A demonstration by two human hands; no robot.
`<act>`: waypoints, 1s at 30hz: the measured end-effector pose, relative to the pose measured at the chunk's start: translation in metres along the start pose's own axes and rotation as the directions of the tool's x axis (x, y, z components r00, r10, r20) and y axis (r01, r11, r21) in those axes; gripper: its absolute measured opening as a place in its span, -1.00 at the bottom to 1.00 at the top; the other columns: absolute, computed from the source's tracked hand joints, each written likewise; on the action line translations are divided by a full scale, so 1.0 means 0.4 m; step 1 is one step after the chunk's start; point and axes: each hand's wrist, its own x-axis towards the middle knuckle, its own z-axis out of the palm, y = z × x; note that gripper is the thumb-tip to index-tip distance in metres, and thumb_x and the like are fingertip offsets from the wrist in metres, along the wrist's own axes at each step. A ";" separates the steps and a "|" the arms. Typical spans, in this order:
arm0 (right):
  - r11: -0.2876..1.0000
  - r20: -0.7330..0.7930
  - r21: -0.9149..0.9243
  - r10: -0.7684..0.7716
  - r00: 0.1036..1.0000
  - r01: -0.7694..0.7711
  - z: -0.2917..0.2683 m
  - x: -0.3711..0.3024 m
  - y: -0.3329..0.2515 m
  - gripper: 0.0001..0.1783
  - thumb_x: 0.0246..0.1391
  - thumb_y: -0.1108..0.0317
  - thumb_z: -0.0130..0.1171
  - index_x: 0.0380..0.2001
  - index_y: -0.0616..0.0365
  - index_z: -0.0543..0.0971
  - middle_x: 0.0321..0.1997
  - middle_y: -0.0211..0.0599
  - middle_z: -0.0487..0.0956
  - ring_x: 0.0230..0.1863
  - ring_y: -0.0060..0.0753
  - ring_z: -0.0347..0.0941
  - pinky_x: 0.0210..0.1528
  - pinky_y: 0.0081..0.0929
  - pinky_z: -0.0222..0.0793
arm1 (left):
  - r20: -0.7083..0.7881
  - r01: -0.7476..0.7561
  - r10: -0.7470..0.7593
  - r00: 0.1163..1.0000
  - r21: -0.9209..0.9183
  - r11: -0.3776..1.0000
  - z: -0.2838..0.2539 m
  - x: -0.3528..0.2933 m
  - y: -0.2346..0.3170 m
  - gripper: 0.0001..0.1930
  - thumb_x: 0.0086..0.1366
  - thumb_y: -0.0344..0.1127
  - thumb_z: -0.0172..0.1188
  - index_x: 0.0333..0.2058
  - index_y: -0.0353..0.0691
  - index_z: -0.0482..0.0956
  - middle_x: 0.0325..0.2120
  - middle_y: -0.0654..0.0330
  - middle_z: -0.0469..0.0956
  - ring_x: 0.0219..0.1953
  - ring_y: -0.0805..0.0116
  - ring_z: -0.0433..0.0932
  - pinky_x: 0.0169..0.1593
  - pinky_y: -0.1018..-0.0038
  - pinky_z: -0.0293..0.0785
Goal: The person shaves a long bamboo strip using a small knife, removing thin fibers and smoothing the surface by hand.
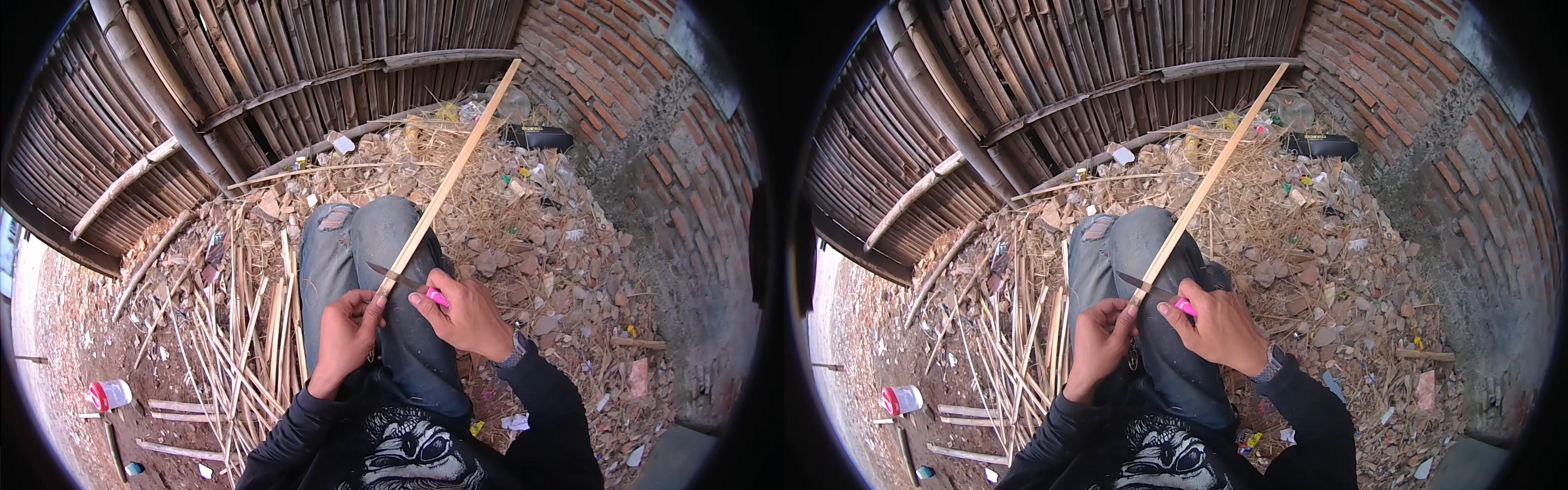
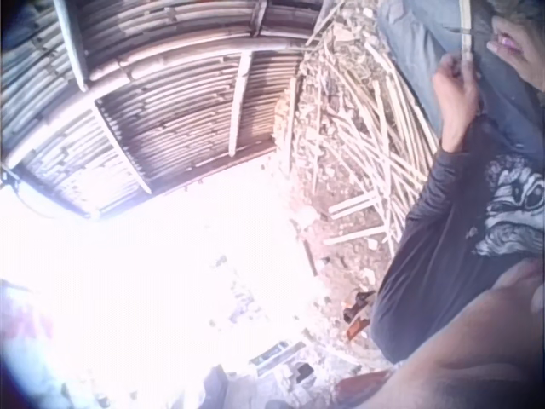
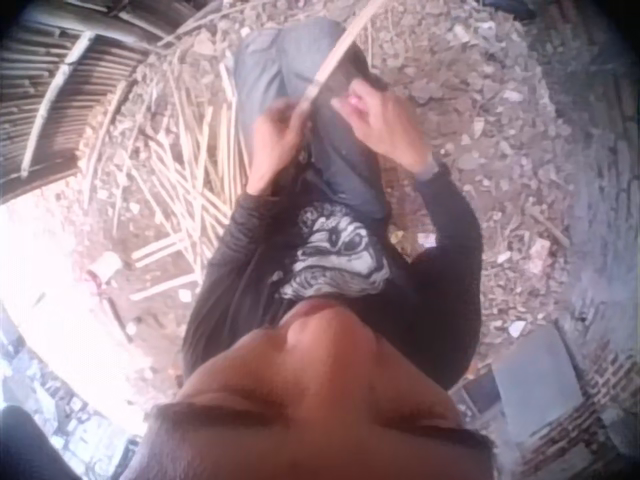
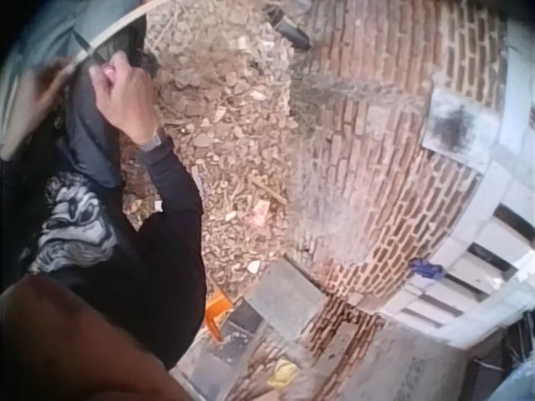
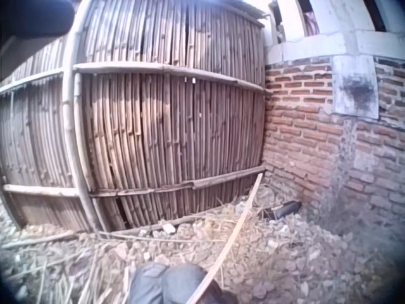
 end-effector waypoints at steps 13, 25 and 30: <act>0.891 -0.319 -0.440 -0.042 0.947 -0.109 0.005 0.105 0.146 -0.31 0.34 -0.26 0.09 -0.64 0.11 0.56 -0.72 -0.04 0.54 -0.66 0.11 0.55 -0.60 -0.01 0.43 | 0.126 0.244 -0.212 0.969 -0.368 0.897 -0.025 -0.057 -0.016 -0.75 0.54 -0.27 0.19 -0.22 -0.35 0.70 -0.63 0.46 0.38 -0.64 0.73 0.22 -0.57 0.65 0.07; 0.833 -0.402 -0.522 -0.049 0.914 -0.185 -0.082 0.212 0.301 -0.20 0.40 -0.31 -0.08 -0.63 0.18 0.60 -0.69 0.09 0.54 -0.60 0.25 0.55 -0.53 0.09 0.43 | 0.117 0.239 -0.221 0.968 -0.179 0.954 -0.201 -0.237 -0.065 -0.72 0.55 -0.27 0.18 -0.08 -0.43 0.71 -0.61 0.45 0.42 -0.64 0.74 0.21 -0.57 0.65 0.08; 0.735 -0.576 -0.526 0.063 0.815 -0.428 -0.161 0.297 0.446 -0.15 0.42 -0.33 -0.19 -0.55 0.19 0.68 -0.61 0.16 0.59 -0.45 0.27 0.61 -0.37 0.15 0.50 | 0.096 0.216 -0.215 0.972 -0.006 0.976 -0.331 -0.329 -0.106 -0.72 0.52 -0.29 0.22 -0.10 -0.45 0.72 -0.61 0.45 0.41 -0.61 0.73 0.23 -0.53 0.64 0.12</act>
